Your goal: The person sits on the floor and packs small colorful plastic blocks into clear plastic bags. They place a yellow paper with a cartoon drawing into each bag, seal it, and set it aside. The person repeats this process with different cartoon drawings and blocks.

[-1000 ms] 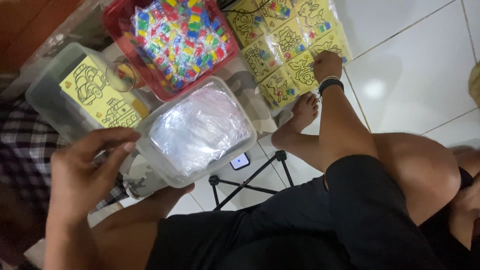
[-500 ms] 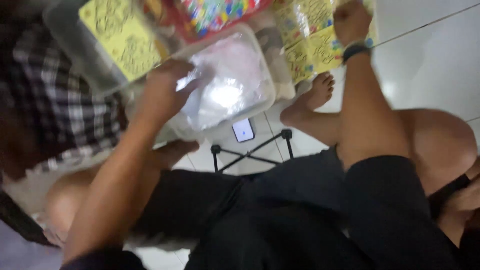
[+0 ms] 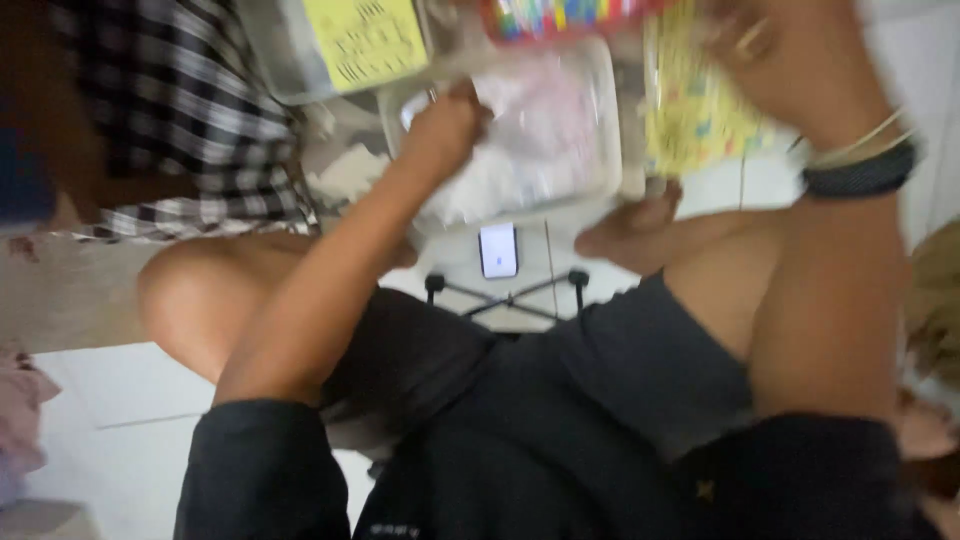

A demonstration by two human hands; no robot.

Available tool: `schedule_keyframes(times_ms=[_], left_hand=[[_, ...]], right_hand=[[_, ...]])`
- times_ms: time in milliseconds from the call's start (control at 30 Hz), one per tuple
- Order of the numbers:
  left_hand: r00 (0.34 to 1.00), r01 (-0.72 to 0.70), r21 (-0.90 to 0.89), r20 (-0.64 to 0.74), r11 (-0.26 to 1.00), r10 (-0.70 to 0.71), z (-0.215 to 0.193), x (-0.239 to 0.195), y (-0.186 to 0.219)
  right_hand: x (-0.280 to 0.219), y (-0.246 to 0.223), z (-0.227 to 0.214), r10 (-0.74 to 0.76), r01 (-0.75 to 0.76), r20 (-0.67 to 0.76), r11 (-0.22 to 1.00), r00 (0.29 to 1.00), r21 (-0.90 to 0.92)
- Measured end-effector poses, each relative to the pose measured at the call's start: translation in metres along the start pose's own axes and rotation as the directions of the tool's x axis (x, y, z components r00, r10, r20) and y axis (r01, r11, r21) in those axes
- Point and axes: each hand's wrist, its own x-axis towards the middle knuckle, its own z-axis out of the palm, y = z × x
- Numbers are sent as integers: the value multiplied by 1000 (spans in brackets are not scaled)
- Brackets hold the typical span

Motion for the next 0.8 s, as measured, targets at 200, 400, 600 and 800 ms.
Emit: schedule_keyframes(times_ms=[200,400,600,800], left_hand=[[999,-50,167,-4,985,52,-15,-16,-3],[999,31,104,-33,994,-28,-49,-27,13],[981,93,-436,193,895,-8,-158,-38,36],[950,239,-686,312,687,-19,-233,-59,49]], right_hand=[[77,-68,19,-115,114,125,993,985,14],[105,-125,28,-144,100,322,983,936,151],[114,-122,36,-176,90,333,962,926,257],[122,-131,-6,29,-186,337,877,941,443]])
